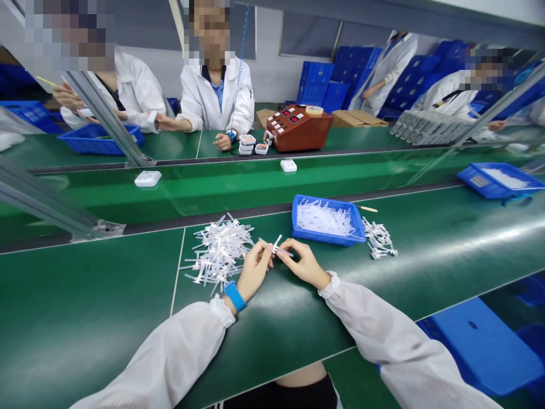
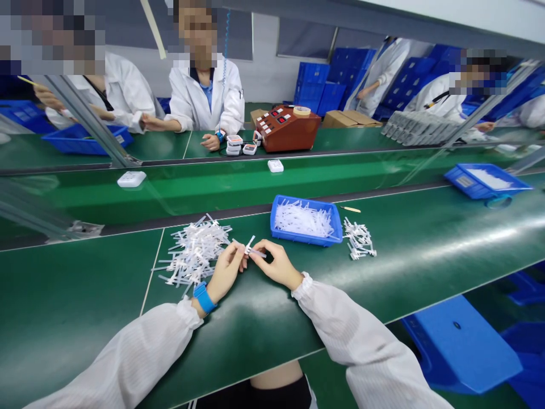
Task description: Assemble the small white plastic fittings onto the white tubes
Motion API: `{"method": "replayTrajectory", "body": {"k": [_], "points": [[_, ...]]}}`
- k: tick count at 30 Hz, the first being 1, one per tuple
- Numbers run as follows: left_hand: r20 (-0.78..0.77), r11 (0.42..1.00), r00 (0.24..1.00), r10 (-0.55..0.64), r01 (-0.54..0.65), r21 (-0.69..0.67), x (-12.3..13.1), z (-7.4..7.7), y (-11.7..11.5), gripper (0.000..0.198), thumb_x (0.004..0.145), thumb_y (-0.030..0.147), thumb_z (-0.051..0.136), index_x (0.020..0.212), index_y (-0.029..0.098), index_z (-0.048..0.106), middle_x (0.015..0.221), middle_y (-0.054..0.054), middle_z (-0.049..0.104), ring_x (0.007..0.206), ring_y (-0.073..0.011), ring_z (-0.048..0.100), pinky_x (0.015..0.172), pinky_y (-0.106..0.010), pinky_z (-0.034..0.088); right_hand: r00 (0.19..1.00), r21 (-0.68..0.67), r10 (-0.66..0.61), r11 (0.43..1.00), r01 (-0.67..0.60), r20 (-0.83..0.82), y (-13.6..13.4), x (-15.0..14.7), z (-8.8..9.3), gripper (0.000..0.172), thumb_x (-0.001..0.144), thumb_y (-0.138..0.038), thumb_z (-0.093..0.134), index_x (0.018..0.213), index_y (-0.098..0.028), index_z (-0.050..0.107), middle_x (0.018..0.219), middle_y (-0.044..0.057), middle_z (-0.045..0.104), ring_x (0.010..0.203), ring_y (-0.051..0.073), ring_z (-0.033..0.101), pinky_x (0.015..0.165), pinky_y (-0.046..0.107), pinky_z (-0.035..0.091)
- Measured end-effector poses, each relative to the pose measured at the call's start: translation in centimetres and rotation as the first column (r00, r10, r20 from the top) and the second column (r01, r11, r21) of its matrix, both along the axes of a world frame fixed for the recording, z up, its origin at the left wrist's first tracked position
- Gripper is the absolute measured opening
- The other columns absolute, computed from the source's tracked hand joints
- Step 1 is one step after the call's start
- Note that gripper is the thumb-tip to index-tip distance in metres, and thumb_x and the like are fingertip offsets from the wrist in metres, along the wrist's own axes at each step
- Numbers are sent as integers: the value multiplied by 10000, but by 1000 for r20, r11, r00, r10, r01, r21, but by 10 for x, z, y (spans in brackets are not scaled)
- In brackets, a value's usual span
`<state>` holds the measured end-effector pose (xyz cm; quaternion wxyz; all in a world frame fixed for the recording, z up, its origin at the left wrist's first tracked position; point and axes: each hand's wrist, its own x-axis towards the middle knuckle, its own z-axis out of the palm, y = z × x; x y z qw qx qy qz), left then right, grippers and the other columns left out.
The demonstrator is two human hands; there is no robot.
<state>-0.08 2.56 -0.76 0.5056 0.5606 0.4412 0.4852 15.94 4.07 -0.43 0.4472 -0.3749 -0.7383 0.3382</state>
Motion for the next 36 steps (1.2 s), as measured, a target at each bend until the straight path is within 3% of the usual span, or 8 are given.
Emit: {"method": "replayTrajectory", "body": {"k": [20,36], "points": [[-10,1000,1000,-20,20,-17,0,1,1,282,900,425,496,762,179,484,560,53,452,523,-93,459,515,-204,377,997,-203,14,979,-30,-82,1,-3,-11,226,896,-388,543,816,-176,548,738,7,549,672,130,522,629,253,435],[-13,1000,1000,1,-1,-30,1,2,1,321,893,472,491,758,181,487,557,52,461,505,-93,456,502,-204,368,996,-159,35,986,-47,-76,1,0,-6,229,921,-359,506,792,-174,549,686,-3,542,622,121,510,618,254,421]]}}
